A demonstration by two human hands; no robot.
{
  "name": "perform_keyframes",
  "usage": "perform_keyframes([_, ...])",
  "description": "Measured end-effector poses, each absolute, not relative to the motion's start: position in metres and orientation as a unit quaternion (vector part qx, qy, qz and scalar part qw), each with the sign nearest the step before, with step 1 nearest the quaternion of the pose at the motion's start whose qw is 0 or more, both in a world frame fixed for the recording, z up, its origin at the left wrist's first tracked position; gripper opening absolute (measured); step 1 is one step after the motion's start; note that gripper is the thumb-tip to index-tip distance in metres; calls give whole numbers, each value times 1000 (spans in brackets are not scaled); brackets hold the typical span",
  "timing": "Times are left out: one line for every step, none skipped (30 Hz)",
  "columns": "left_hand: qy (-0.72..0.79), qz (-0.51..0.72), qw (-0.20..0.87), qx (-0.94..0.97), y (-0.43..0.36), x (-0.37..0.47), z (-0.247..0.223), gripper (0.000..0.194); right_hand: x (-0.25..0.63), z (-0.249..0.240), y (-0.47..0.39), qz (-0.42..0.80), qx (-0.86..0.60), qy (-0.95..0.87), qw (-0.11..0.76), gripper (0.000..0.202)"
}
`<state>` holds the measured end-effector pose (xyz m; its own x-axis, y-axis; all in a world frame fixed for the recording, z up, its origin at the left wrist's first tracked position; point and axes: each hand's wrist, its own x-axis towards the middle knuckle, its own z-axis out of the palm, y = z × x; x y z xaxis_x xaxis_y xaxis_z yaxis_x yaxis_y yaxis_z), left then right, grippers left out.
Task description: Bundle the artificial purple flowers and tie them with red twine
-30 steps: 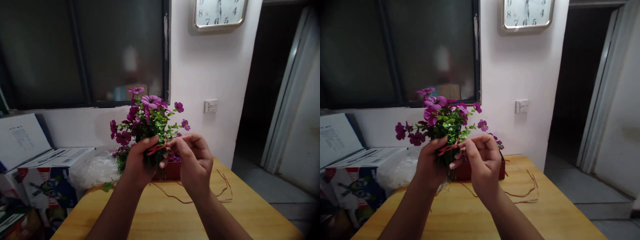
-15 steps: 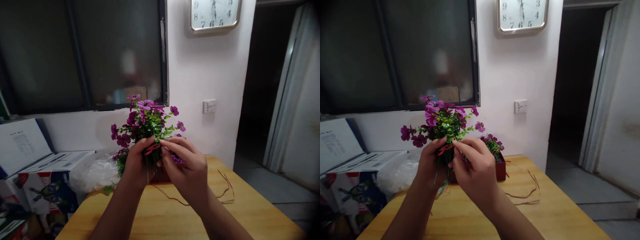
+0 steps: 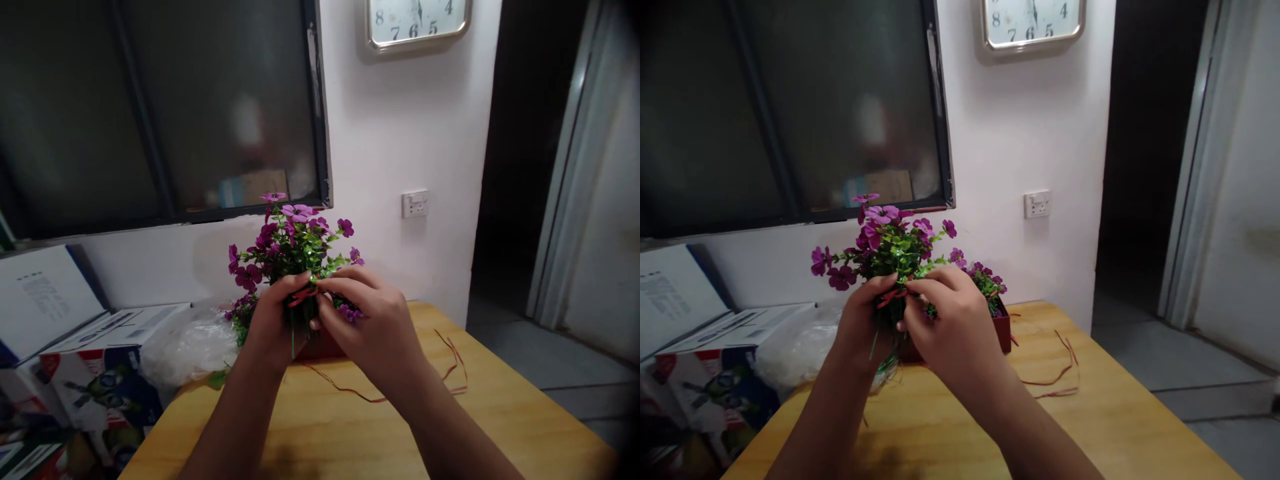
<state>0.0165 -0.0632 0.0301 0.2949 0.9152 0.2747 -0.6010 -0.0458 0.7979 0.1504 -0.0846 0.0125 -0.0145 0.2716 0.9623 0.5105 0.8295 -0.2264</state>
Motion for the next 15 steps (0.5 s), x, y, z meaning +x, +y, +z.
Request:
perform_keyframes([172,571,664,451,-64,16,30,18,150,12,-84,-96,-270,-705,649,15])
perform_keyframes([168,574,661,453,-64,16,30,18,149,12,-84,-101,-265,-704,651,15])
perform_keyframes([164,574,661,455,-65,16,31,18,149,11,-84,-107,-260,-704,652,15])
perform_keyframes([162,575,662,453,-65,17,31,18,148,10,-84,-113,-256,-704,652,15])
perform_keyframes([161,573,667,449,-65,17,31,18,148,10,-83,-121,-253,-704,653,15])
perform_keyframes([160,569,673,444,-64,17,31,18,147,9,-83,-129,-252,-703,653,15])
perform_keyframes([159,566,680,439,-64,16,31,18,147,9,-82,-135,-252,-701,653,15])
perform_keyframes([157,563,686,433,-63,16,31,18,146,8,-81,-142,-252,-700,653,16])
perform_keyframes([155,561,692,428,-62,16,31,17,146,8,-80,-148,-253,-698,653,16])
perform_keyframes([152,560,695,424,-61,16,31,16,145,8,-79,-153,-255,-697,653,15])
perform_keyframes([151,560,698,421,-59,15,30,16,145,8,-78,-155,-258,-696,652,16])
perform_keyframes([151,559,700,418,-58,15,30,16,145,7,-77,-156,-263,-697,649,16])
perform_keyframes([153,557,702,417,-57,15,29,16,146,7,-76,-155,-267,-700,644,16])
perform_keyframes([157,554,703,418,-56,15,28,15,147,8,-75,-151,-272,-706,636,16])
perform_keyframes([159,550,704,420,-55,15,27,15,149,8,-74,-144,-277,-714,626,16])
